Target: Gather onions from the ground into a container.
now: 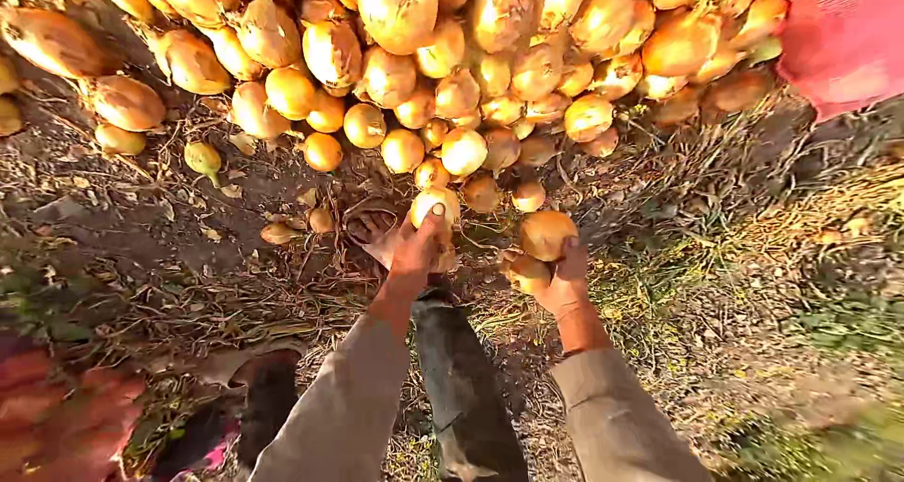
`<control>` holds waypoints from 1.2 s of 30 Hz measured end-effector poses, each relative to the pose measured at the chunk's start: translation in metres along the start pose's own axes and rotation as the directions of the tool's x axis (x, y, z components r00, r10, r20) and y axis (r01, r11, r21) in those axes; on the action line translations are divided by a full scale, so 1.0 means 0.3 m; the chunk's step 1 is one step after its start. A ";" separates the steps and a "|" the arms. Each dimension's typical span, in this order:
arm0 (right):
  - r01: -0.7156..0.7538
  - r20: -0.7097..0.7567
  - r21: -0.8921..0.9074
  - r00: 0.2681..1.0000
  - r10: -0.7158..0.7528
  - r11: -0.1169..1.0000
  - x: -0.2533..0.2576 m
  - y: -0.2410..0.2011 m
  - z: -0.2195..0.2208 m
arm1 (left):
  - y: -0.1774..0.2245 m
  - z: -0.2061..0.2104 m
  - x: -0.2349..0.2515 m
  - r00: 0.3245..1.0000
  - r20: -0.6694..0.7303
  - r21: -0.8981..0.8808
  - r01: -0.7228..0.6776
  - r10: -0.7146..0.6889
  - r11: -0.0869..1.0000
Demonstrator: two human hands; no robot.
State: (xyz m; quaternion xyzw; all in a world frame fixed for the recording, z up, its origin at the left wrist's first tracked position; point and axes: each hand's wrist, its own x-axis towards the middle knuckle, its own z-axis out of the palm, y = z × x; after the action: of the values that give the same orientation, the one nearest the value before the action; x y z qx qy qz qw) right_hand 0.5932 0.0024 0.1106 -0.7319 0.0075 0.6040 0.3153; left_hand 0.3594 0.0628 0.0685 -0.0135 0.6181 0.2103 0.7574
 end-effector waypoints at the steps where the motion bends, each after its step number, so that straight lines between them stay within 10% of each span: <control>1: 0.048 -0.050 -0.070 0.997 -0.052 0.996 0.070 -0.032 -0.062 | -0.012 0.049 0.046 0.998 -0.054 0.011 -0.020 0.020 1.000; 6: -0.055 -0.023 -0.324 0.998 0.050 0.945 0.374 -0.142 -0.073 | -0.126 0.232 0.190 0.948 -0.313 0.249 0.022 0.059 0.968; 16: -0.086 -0.005 -0.109 0.996 0.086 0.990 0.336 -0.051 0.146 | -0.042 0.078 0.212 0.948 0.027 0.190 0.307 -0.317 0.933; 28: 0.180 0.129 0.132 0.972 -0.197 0.975 0.289 -0.004 0.255 | 0.183 -0.031 0.163 0.931 0.285 0.414 0.095 -0.228 0.905; 36: 0.242 0.218 0.037 0.945 -0.244 0.970 0.234 -0.048 0.355 | 0.098 -0.074 0.048 0.985 0.171 0.299 -0.040 -0.012 0.953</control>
State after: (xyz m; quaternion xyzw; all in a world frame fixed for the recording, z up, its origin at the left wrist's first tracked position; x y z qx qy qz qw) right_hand 0.5242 0.0901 0.0471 -0.6539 -0.1150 0.6382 0.3897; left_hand 0.3310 0.0877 0.0568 0.1246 0.5757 0.1193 0.7993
